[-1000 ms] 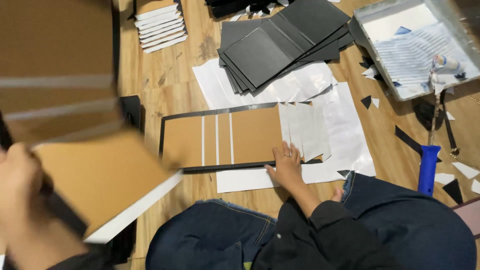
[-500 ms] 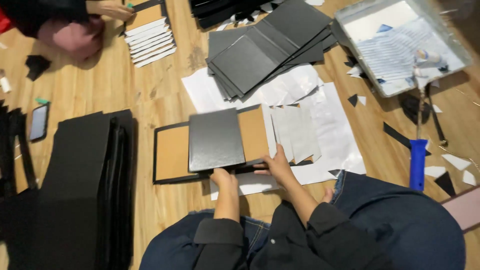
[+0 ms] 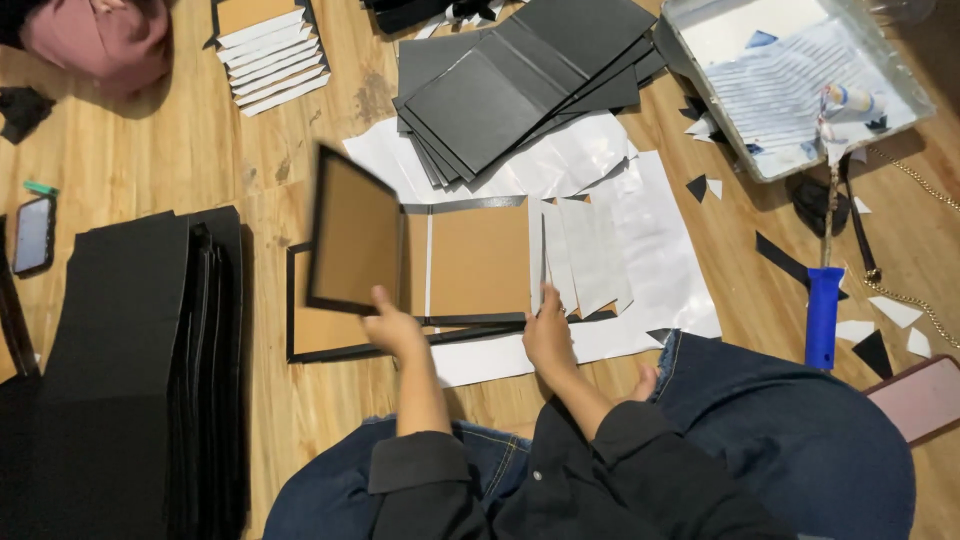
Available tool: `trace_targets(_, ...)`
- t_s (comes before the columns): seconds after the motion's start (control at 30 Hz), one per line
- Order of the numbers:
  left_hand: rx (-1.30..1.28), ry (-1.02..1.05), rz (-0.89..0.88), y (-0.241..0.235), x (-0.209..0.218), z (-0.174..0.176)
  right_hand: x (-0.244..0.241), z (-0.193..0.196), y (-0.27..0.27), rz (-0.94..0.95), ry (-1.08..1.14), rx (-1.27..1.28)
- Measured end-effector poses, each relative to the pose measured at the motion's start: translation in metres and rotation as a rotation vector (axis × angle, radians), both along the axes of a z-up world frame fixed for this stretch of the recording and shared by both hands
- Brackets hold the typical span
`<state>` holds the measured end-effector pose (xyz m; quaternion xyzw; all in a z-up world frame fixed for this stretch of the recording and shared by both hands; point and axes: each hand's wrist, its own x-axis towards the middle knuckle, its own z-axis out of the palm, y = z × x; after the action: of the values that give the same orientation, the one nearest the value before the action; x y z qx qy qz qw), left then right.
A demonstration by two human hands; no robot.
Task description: The person sits on the floor and uses a blue-handled roller to apply glue to the white strips on a brown cardboard sheet. They then fold the cardboard and place it on a stack of similar sheets.
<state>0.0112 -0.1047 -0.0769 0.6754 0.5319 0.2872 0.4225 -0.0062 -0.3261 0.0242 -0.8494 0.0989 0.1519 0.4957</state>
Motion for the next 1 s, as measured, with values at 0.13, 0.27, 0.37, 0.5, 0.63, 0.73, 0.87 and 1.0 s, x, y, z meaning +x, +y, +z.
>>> trace_targets(0.13,-0.225,-0.463,0.297,0.019,-0.003,0.023,-0.002,0.007,0.001,0.136,-0.068,-0.091)
trace_targets(0.27,-0.248,-0.48,0.442,0.004,0.003,0.078,0.001,-0.049,-0.002,0.23,-0.193,-0.211)
trace_targets(0.37,-0.295,-0.323,0.505,-0.031,0.006,0.129,0.004,-0.081,0.0,0.283,-0.257,-0.259)
trace_targets(0.5,0.073,-0.075,-0.133,-0.081,0.007,0.102,0.001,-0.083,0.0,0.284,-0.262,-0.252)
trace_targets(0.63,0.547,0.41,-1.252,-0.112,0.002,0.07,0.005,-0.08,-0.003,0.295,-0.314,-0.305)
trace_targets(0.73,0.506,0.6,-1.395,-0.115,-0.006,0.041,0.006,-0.085,-0.002,0.309,-0.318,-0.328)
trace_targets(0.87,0.538,0.606,-1.352,-0.112,-0.009,0.032,0.006,-0.093,-0.002,0.306,-0.316,-0.311)
trace_targets(1.0,0.559,0.682,-1.349,-0.114,-0.012,0.048,0.009,-0.095,-0.001,0.283,-0.322,-0.294)
